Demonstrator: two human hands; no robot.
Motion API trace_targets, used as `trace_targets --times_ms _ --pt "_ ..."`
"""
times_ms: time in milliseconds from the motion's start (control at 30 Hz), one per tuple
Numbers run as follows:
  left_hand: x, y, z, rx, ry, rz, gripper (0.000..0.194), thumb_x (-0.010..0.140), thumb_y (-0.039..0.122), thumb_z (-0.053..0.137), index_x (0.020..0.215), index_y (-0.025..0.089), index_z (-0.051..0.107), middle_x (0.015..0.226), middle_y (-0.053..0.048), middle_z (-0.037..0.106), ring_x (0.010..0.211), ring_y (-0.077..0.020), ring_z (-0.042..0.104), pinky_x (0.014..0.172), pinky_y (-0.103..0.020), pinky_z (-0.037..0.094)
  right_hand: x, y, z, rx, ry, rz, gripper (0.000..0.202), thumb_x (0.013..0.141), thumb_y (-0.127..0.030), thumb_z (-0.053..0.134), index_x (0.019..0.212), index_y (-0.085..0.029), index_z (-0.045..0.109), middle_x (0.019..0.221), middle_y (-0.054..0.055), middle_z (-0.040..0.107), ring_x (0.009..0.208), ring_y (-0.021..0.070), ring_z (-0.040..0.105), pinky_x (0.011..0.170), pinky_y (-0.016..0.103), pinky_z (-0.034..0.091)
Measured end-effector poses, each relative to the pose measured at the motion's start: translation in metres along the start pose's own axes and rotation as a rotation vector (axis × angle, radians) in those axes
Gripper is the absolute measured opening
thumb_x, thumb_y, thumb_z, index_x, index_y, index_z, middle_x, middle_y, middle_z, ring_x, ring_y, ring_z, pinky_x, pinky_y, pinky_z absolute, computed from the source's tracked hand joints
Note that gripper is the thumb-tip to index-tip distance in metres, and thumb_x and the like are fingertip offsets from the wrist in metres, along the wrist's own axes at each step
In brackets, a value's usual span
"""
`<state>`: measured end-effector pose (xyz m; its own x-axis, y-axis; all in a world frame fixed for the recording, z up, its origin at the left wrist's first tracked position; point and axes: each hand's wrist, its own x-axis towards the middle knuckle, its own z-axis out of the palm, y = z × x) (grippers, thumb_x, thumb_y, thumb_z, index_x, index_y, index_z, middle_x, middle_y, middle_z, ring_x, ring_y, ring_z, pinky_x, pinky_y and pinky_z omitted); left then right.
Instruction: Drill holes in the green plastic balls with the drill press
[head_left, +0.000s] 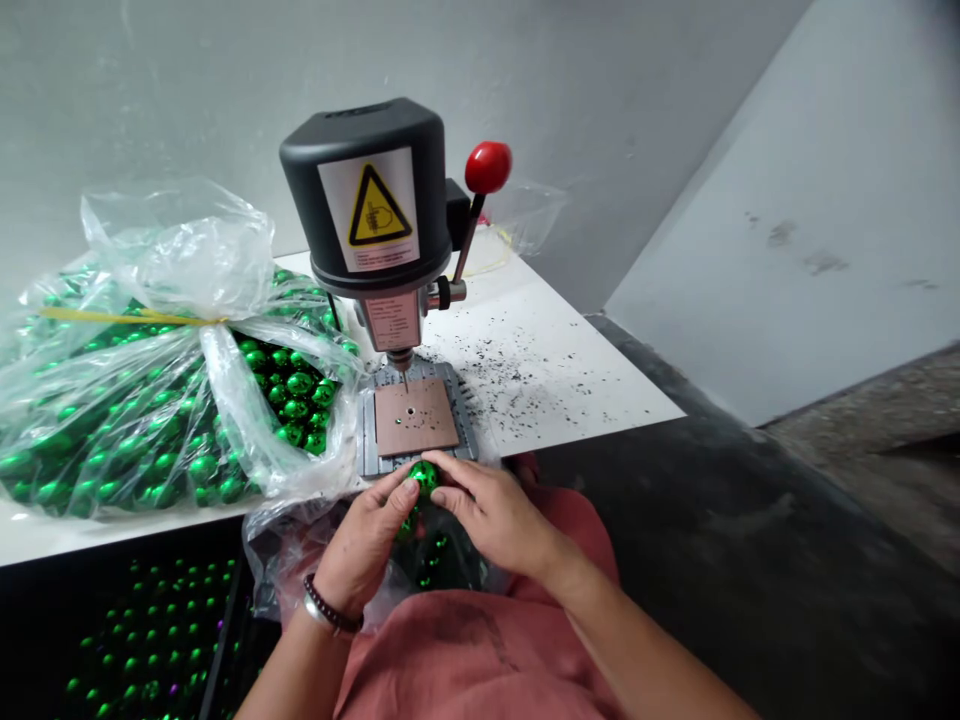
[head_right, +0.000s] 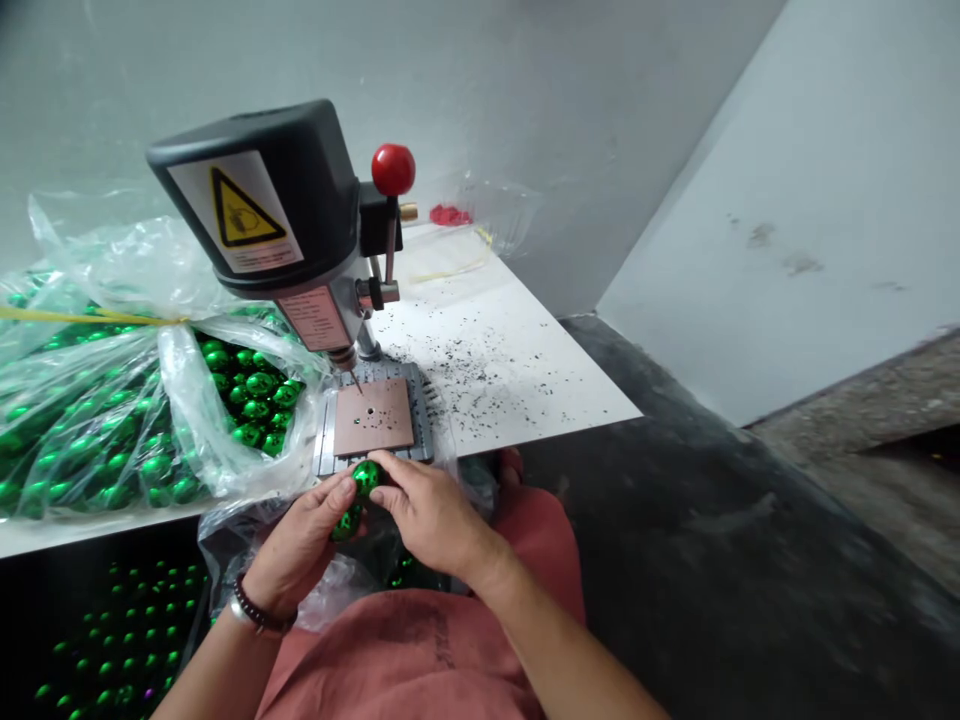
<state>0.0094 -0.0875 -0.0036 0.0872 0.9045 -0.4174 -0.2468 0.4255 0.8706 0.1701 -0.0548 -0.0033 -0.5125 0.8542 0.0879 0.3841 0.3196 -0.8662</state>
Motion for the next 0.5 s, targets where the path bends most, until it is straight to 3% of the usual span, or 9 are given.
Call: trace_targets --times_ms 133,300,400,500 --pt "-0.001 0.007 -0.001 0.121 0.02 0.027 0.041 0.069 0.034 0.068 0.107 0.02 0.065 0.07 0.0 0.062 0.057 -0.0066 0.047 0.056 -0.019 0.035 0.0 0.004 -0.002 0.077 0.01 -0.008 0.037 0.085 -0.037 0.041 0.121 -0.03 0.047 0.115 0.002 0.06 0.105 0.0149 0.057 0.092 0.031 0.045" --pt "-0.001 0.021 -0.001 0.249 0.05 0.107 0.038 0.064 0.033 0.071 0.1 0.02 0.068 0.087 -0.003 0.067 0.068 -0.0114 0.055 0.063 -0.021 0.041 0.004 0.001 -0.003 0.145 0.0 -0.038 0.039 0.084 -0.032 0.043 0.122 -0.029 0.047 0.118 0.001 0.059 0.109 0.0123 0.055 0.095 0.028 0.043" --pt "0.007 0.031 -0.006 0.451 0.158 0.225 0.038 0.065 0.037 0.069 0.099 0.02 0.067 0.092 -0.003 0.068 0.078 -0.0157 0.059 0.069 -0.023 0.044 0.006 0.001 -0.005 0.143 0.088 0.06 0.043 0.083 -0.036 0.043 0.125 -0.028 0.045 0.104 0.001 0.064 0.093 0.0115 0.06 0.085 0.026 0.047" --pt "0.025 0.045 -0.013 0.708 0.281 0.339 0.039 0.071 0.043 0.061 0.103 0.021 0.064 0.098 -0.003 0.068 0.089 -0.0188 0.059 0.079 -0.027 0.044 0.004 0.006 -0.012 0.136 0.18 0.179 0.039 0.083 -0.041 0.043 0.116 -0.024 0.054 0.092 0.002 0.065 0.082 0.0105 0.06 0.076 0.023 0.047"
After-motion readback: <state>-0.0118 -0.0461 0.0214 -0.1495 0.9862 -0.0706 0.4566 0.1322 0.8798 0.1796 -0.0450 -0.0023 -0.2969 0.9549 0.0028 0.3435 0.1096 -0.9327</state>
